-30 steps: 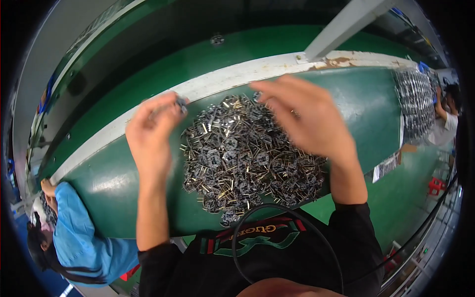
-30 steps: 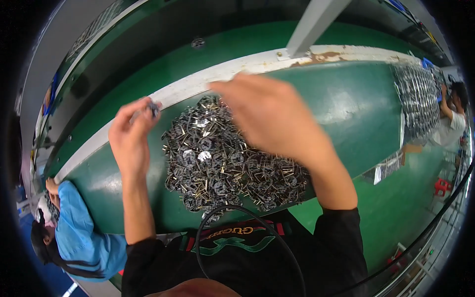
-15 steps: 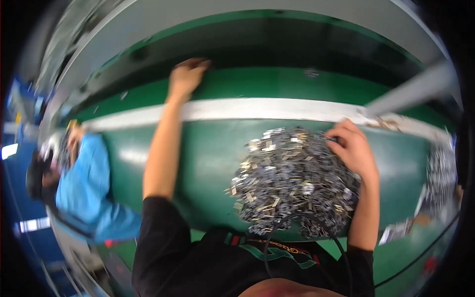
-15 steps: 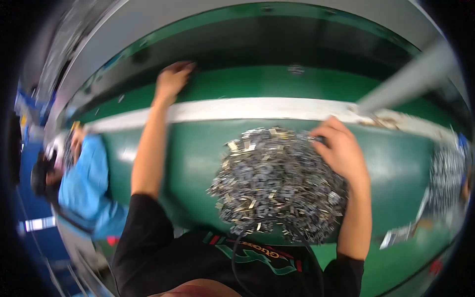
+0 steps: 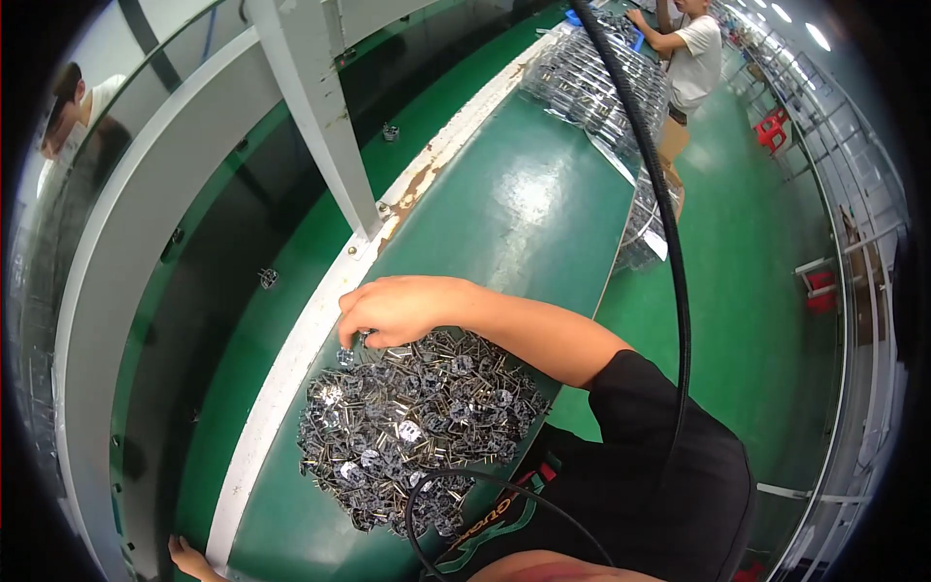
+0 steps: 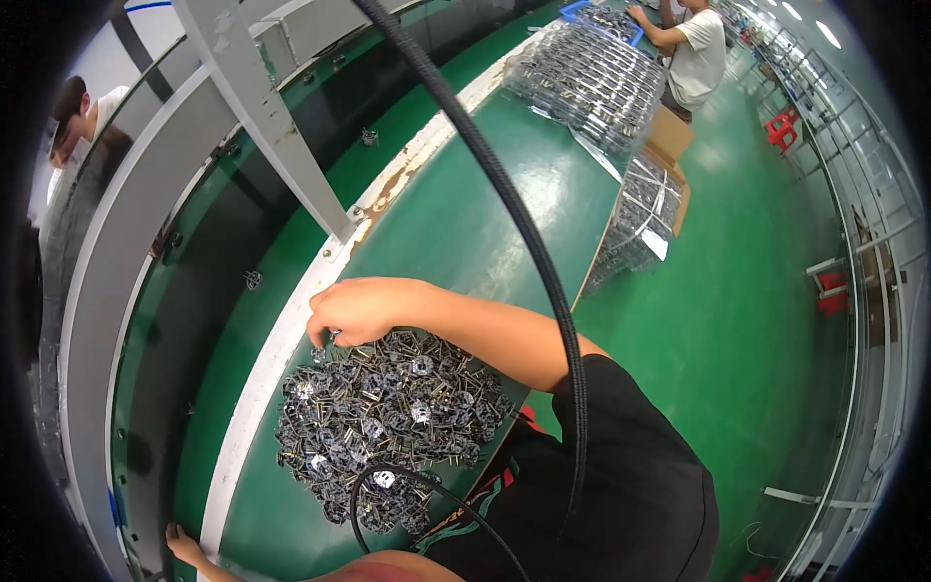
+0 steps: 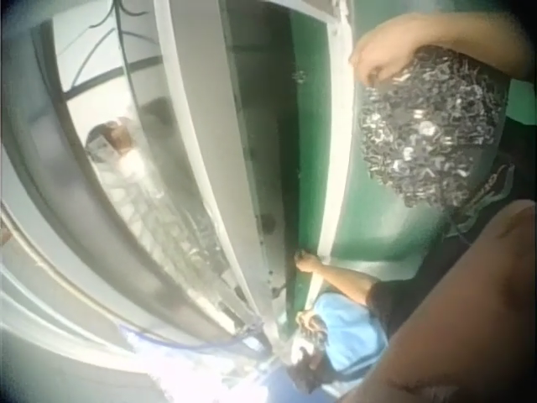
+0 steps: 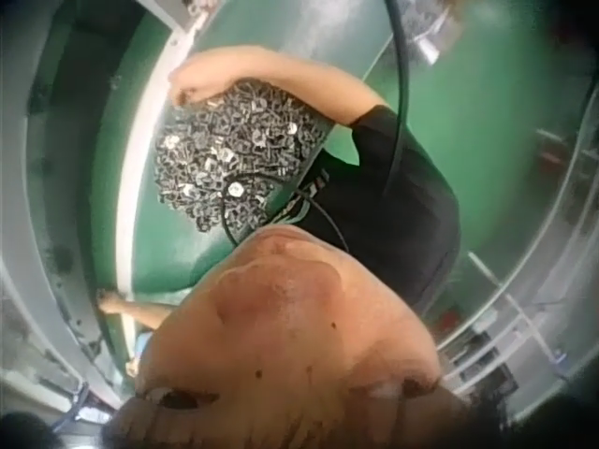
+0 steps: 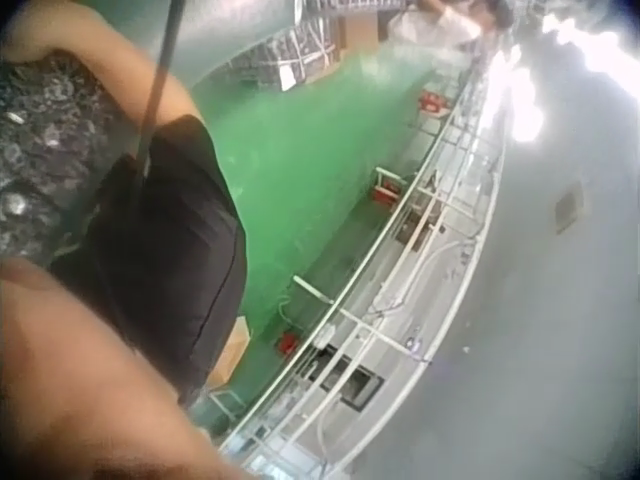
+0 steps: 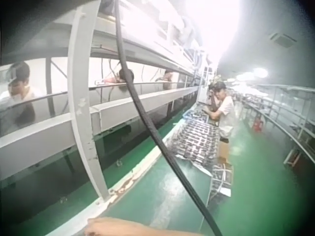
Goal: The person assembles small electronic components by hand, inserting pins into circular bases on an assembly line.
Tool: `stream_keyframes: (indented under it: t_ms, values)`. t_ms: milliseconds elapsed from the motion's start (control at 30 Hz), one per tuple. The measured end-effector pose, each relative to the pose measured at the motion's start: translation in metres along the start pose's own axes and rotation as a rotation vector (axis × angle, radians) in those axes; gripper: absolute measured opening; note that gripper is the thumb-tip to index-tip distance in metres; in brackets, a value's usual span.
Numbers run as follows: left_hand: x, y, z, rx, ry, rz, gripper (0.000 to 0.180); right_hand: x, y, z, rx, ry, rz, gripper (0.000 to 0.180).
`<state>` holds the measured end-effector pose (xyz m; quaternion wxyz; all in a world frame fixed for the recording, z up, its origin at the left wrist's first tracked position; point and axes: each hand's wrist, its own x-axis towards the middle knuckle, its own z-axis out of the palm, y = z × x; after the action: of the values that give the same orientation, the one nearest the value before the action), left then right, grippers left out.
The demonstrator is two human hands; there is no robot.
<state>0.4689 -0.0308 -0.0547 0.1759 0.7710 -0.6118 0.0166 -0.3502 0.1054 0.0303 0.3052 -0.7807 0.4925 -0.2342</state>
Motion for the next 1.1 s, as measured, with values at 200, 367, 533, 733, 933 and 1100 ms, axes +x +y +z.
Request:
stream_keyframes:
  t_ms: [200, 367, 533, 733, 933, 1100]
  values:
    - [-0.115, 0.196, -0.025, -0.312, 0.333, 0.295, 0.026, -0.008, 0.017, -0.008, -0.021, -0.090, 0.053, 0.010]
    - [-0.210, 0.320, -0.048, -1.027, -0.039, -0.059, 0.038, 0.006, 0.015, -0.002, 0.076, 0.049, -0.082, 0.009]
    - [-0.251, 0.439, -0.042, -1.099, -0.281, -0.074, 0.045, 0.011, 0.004, 0.002, 0.139, 0.196, -0.155, 0.010]
    - [-0.270, 0.513, -0.059, -1.395, -0.557, 0.027, 0.044, 0.002, -0.073, 0.014, 0.347, 0.274, -0.195, 0.013]
    - [-0.294, 0.500, -0.047, -1.630, -0.631, -0.056, 0.041, 0.010, -0.097, 0.047, 0.137, 0.324, -0.329, 0.018]
    - [-0.303, 0.500, -0.050, -1.675, -0.614, -0.072, 0.043, 0.008, -0.101, 0.056, 0.121, 0.305, -0.328, 0.018]
